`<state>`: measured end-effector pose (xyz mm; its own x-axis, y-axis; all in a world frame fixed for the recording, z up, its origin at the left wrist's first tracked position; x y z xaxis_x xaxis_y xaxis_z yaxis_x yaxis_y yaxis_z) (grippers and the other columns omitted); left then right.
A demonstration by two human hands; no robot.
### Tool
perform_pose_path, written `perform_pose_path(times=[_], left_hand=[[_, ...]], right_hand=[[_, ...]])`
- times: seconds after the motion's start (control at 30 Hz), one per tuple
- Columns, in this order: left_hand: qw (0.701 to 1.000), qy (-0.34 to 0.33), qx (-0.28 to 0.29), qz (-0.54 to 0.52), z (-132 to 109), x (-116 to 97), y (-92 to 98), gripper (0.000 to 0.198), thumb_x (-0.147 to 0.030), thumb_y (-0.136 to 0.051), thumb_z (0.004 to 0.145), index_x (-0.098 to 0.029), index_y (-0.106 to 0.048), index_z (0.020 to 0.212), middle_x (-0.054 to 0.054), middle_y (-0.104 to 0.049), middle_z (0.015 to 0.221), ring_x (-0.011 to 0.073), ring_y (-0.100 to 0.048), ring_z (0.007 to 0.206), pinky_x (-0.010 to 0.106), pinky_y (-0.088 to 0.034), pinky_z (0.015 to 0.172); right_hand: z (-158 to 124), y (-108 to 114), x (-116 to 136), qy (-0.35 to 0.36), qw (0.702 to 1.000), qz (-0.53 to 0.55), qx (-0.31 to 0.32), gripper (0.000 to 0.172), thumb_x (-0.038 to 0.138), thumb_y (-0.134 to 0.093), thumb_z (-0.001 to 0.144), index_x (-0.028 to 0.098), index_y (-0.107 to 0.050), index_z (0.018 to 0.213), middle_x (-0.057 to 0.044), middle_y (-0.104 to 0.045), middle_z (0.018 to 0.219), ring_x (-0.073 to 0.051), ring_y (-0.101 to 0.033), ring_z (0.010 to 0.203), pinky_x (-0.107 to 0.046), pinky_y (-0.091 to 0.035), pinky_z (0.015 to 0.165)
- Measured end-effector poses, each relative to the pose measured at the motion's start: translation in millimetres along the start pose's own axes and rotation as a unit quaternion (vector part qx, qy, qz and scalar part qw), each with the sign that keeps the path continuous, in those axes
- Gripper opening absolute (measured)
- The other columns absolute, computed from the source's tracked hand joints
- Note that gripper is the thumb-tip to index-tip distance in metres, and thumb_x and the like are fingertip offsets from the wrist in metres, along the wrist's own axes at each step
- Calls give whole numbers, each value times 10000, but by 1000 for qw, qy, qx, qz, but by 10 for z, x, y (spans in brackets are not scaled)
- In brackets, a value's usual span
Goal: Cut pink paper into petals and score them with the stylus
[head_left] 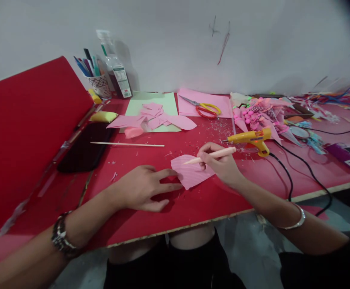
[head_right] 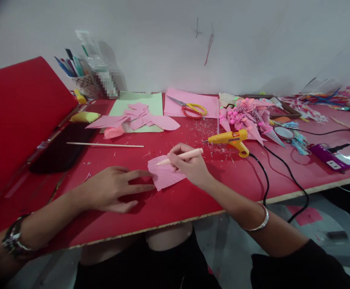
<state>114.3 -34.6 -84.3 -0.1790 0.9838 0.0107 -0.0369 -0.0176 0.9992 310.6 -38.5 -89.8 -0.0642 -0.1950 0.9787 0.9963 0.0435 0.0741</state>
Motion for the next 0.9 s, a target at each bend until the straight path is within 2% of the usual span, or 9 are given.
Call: perform_pose_path(times=[0.27, 0.5, 0.6, 0.73, 0.9], left_hand=[[998, 13, 54, 38, 38, -155, 22, 571, -561, -414, 768, -294, -369, 1271, 112, -478, 1219, 205, -582, 733, 336, -456, 615], [997, 22, 60, 54, 37, -199, 41, 635, -640, -420, 734, -292, -392, 1265, 126, -484, 1203, 221, -588, 741, 343, -460, 603], [997, 23, 66, 36, 27, -191, 49, 637, -645, -433, 724, -293, -407, 1255, 122, -491, 1200, 223, -592, 759, 343, -466, 618], [997, 28, 66, 11, 24, -158, 51, 618, -634, -428, 730, -284, -429, 1240, 107, -491, 1207, 210, -586, 725, 359, -467, 626], [998, 28, 46, -8, 27, -126, 51, 541, -572, -423, 768, -270, -454, 1216, 93, -486, 1209, 183, -574, 710, 337, -458, 626]], right_hand=[[-45, 0, -128, -61, 998, 26, 7, 173, 310, -541, 762, 172, -502, 667, 53, -528, 495, -58, -485, 425, -172, -396, 407], [-54, -3, -112, -73, 997, 14, 15, 196, 317, -529, 752, 174, -477, 628, 52, -502, 465, -62, -460, 401, -178, -369, 385], [-69, -16, -104, -77, 996, 0, 39, 210, 287, -518, 746, 178, -445, 581, 58, -471, 432, -58, -434, 383, -171, -340, 372], [-102, -45, -119, -79, 991, -29, 101, 173, 218, -499, 739, 174, -443, 581, 62, -458, 432, -54, -420, 385, -171, -317, 376], [-137, -78, -121, -44, 984, -83, 152, 226, 184, -484, 758, 174, -404, 546, 56, -444, 475, -52, -414, 431, -177, -317, 413]])
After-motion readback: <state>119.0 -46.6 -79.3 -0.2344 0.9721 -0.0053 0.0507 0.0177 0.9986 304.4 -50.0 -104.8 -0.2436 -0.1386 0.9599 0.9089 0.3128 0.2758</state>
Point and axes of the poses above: each hand's wrist, its own z-axis towards the middle knuckle, its own y-axis out of the back of the hand, x = y × z, the point moved 3 cm from there along z, towards the middle knuckle
